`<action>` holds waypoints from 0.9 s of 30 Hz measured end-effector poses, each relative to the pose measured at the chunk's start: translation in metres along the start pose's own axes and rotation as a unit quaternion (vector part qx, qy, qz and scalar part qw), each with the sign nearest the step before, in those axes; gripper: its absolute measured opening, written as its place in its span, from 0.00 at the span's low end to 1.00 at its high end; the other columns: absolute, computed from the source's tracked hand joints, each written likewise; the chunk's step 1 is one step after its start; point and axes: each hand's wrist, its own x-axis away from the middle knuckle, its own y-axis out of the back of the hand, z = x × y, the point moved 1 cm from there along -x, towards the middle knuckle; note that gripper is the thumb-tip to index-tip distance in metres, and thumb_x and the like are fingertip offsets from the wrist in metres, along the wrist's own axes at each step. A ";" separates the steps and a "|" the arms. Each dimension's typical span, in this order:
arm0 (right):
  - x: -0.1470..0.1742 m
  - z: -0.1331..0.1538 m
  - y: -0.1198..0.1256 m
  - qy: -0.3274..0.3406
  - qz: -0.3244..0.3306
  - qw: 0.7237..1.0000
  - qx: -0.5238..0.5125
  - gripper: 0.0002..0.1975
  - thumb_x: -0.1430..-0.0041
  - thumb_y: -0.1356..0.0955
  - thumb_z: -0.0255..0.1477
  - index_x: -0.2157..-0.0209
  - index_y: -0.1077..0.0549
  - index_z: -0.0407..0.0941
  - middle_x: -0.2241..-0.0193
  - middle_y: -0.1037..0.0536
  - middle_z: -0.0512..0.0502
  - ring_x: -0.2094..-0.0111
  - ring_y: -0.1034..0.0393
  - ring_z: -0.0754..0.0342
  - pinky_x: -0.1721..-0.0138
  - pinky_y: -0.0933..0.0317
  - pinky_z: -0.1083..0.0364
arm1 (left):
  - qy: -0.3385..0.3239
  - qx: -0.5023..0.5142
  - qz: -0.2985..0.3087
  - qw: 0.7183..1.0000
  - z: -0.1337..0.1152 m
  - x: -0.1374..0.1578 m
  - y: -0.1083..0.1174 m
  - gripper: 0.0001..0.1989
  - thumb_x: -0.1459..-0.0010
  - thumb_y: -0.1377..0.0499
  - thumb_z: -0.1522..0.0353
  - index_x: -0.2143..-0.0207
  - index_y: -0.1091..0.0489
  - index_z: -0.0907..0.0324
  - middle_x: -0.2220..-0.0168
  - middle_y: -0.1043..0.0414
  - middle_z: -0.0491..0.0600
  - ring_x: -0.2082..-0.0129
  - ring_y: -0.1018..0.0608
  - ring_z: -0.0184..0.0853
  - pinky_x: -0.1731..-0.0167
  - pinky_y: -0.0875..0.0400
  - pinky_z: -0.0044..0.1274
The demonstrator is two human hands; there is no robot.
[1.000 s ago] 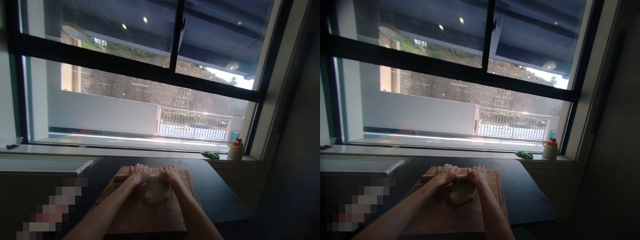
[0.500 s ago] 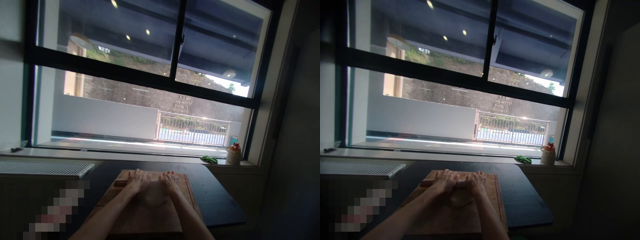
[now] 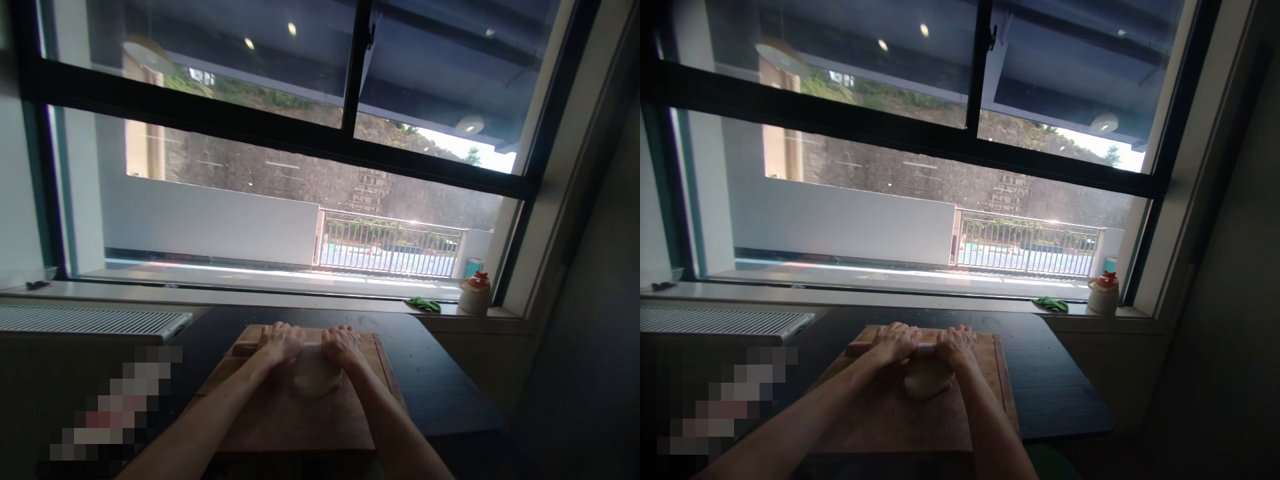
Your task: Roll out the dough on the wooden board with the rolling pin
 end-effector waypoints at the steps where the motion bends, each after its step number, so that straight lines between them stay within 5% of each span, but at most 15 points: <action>1: 0.006 0.001 0.001 -0.002 -0.010 1.000 -0.003 0.23 0.36 0.48 0.39 0.61 0.26 0.46 0.58 0.26 0.38 0.54 0.35 0.45 0.55 0.43 0.45 | -0.013 -0.008 -0.006 1.000 -0.002 0.008 0.002 0.16 0.43 0.52 0.61 0.58 0.30 0.55 0.54 0.30 0.57 0.51 0.33 0.50 0.53 0.44 0.46; 7: 0.049 0.005 0.004 0.019 -0.058 0.998 -0.013 0.23 0.35 0.49 0.39 0.62 0.26 0.48 0.56 0.26 0.43 0.52 0.37 0.47 0.51 0.47 0.48 | -0.029 0.017 -0.032 0.999 -0.006 0.042 0.006 0.19 0.39 0.57 0.60 0.61 0.27 0.52 0.55 0.29 0.53 0.52 0.33 0.48 0.53 0.43 0.44; 13: 0.065 0.000 -0.007 0.070 -0.123 0.989 -0.035 0.20 0.36 0.44 0.40 0.48 0.33 0.47 0.49 0.30 0.44 0.45 0.43 0.46 0.44 0.55 0.48 | -0.035 0.054 -0.046 0.997 0.000 0.045 0.001 0.23 0.38 0.60 0.58 0.59 0.27 0.52 0.53 0.28 0.51 0.51 0.32 0.45 0.50 0.43 0.41; 21: 0.043 0.004 0.001 0.035 -0.088 0.995 -0.019 0.20 0.35 0.47 0.39 0.63 0.27 0.47 0.59 0.26 0.43 0.56 0.35 0.48 0.53 0.47 0.50 | -0.039 -0.007 0.022 0.999 -0.006 0.018 0.007 0.13 0.47 0.46 0.64 0.60 0.29 0.55 0.53 0.31 0.57 0.51 0.33 0.51 0.53 0.43 0.49; 27: 0.081 0.008 -0.001 0.093 -0.131 0.987 -0.020 0.16 0.35 0.45 0.35 0.56 0.30 0.46 0.54 0.27 0.44 0.52 0.37 0.48 0.49 0.48 0.50 | -0.071 -0.002 0.033 0.997 -0.004 0.029 0.011 0.13 0.48 0.45 0.64 0.60 0.29 0.54 0.52 0.30 0.55 0.49 0.33 0.48 0.50 0.41 0.43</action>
